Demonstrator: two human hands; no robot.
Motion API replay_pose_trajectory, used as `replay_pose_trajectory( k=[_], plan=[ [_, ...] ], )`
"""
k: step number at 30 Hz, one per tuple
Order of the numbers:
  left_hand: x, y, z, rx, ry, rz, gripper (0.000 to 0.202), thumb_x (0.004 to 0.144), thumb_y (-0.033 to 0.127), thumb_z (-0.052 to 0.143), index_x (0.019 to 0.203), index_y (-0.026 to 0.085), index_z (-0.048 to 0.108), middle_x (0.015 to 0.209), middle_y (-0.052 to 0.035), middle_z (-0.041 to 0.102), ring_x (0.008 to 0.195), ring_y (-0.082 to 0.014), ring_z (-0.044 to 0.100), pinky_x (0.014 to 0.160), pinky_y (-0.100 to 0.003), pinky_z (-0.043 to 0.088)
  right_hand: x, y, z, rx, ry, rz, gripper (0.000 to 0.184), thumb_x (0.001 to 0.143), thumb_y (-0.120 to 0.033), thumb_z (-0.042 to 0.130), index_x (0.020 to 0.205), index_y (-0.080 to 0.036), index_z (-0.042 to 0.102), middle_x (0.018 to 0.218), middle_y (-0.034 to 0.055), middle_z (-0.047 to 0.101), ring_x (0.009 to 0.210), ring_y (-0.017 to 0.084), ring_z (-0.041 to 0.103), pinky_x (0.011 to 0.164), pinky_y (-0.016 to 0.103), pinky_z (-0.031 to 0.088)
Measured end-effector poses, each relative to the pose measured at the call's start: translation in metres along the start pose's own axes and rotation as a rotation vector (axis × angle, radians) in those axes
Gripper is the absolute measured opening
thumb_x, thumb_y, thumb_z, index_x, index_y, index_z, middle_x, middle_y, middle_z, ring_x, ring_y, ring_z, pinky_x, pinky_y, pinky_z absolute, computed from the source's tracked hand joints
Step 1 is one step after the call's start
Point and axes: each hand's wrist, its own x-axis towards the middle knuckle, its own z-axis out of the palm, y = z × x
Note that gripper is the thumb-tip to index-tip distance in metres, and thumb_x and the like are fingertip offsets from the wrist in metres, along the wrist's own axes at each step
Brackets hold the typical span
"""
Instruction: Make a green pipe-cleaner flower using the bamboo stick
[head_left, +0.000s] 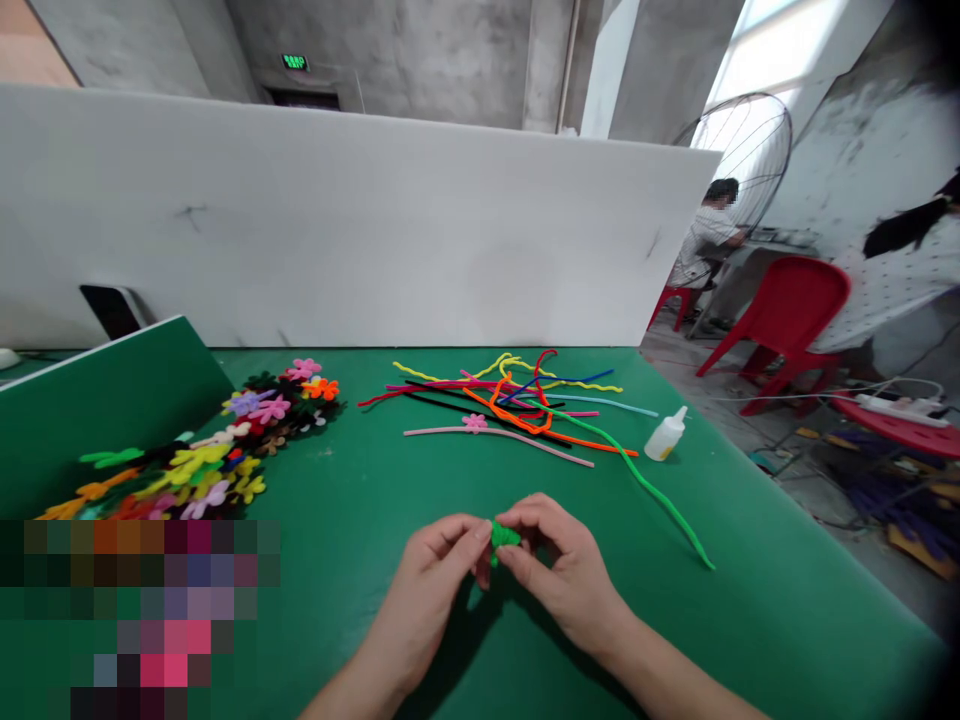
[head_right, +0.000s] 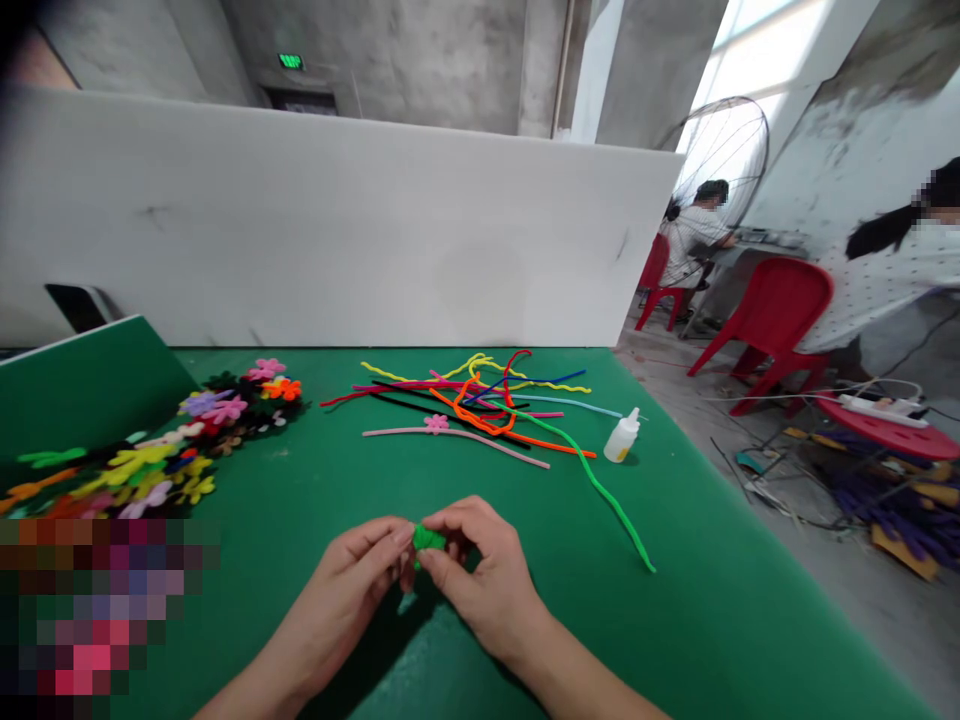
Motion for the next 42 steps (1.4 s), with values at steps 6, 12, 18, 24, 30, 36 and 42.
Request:
replay_pose_trajectory(
  k=[6,12,18,24,30,36,42],
  plan=[
    [-0.0004,0.0007,0.0006,-0.016,-0.012,-0.007,0.017,0.074,0.026,0.057,0.064,0.014,0.063,0.054,0.0018,0.052,0.053,-0.0097,0.045,0.055,-0.021,0.035,0.0009,-0.0008,-0.0001,-0.03,-0.002,-0.009,0.016,0.071,-0.014,0.061,0.085,-0.021,0.063,0.079,0.0026,0.055,0.062,0.012,0.05,0.057,0.024,0.042],
    [-0.0003,0.0001,0.0007,-0.061,-0.027,-0.038,0.015,0.074,0.024,0.057,0.065,0.013,0.063,0.056,0.0002,0.055,0.055,-0.0105,0.048,0.057,-0.022,0.037,0.0,-0.0004,0.0004,-0.031,0.005,-0.004,0.014,0.071,-0.013,0.06,0.084,-0.021,0.062,0.079,0.0028,0.055,0.064,0.013,0.051,0.057,0.024,0.043],
    [-0.0009,0.0005,0.0011,-0.169,-0.059,-0.077,0.012,0.075,0.02,0.056,0.068,0.013,0.063,0.057,-0.0002,0.056,0.056,-0.0106,0.049,0.058,-0.023,0.038,-0.0001,0.0001,0.0019,0.005,0.031,0.052,0.013,0.071,-0.013,0.059,0.081,-0.02,0.06,0.079,0.0022,0.054,0.066,0.013,0.052,0.06,0.024,0.042],
    [0.0007,0.0003,0.0018,-0.25,-0.069,-0.106,0.01,0.074,0.019,0.058,0.067,0.012,0.063,0.059,-0.0006,0.058,0.055,-0.01,0.049,0.057,-0.022,0.038,-0.0007,0.0037,0.0038,0.129,0.058,0.11,0.011,0.07,-0.017,0.061,0.081,-0.02,0.06,0.078,0.0016,0.054,0.065,0.012,0.052,0.059,0.024,0.042],
    [0.0012,-0.0012,0.001,-0.245,-0.074,-0.121,0.015,0.075,0.021,0.057,0.063,0.013,0.061,0.057,0.0001,0.055,0.054,-0.0096,0.048,0.056,-0.022,0.038,0.0008,0.0012,0.0054,0.315,0.058,0.197,0.012,0.067,-0.022,0.065,0.078,-0.018,0.061,0.076,0.0012,0.054,0.065,0.013,0.054,0.061,0.025,0.045],
    [-0.0013,0.0011,0.002,0.051,0.052,0.063,0.009,0.073,0.021,0.058,0.079,0.016,0.063,0.066,0.0001,0.058,0.06,-0.0108,0.05,0.06,-0.022,0.04,0.0037,-0.0047,0.0043,0.466,0.045,0.32,0.019,0.063,-0.027,0.07,0.075,-0.016,0.061,0.066,-0.0005,0.057,0.056,0.01,0.051,0.057,0.024,0.043],
    [0.0003,0.0018,0.0032,0.345,0.058,0.254,0.009,0.071,0.016,0.057,0.077,0.017,0.064,0.075,-0.0022,0.058,0.069,-0.0143,0.054,0.062,-0.023,0.043,0.0051,-0.004,0.0029,0.515,0.062,0.373,0.022,0.061,-0.03,0.072,0.073,-0.016,0.062,0.064,-0.0015,0.056,0.054,0.008,0.05,0.055,0.022,0.042]
  ],
)
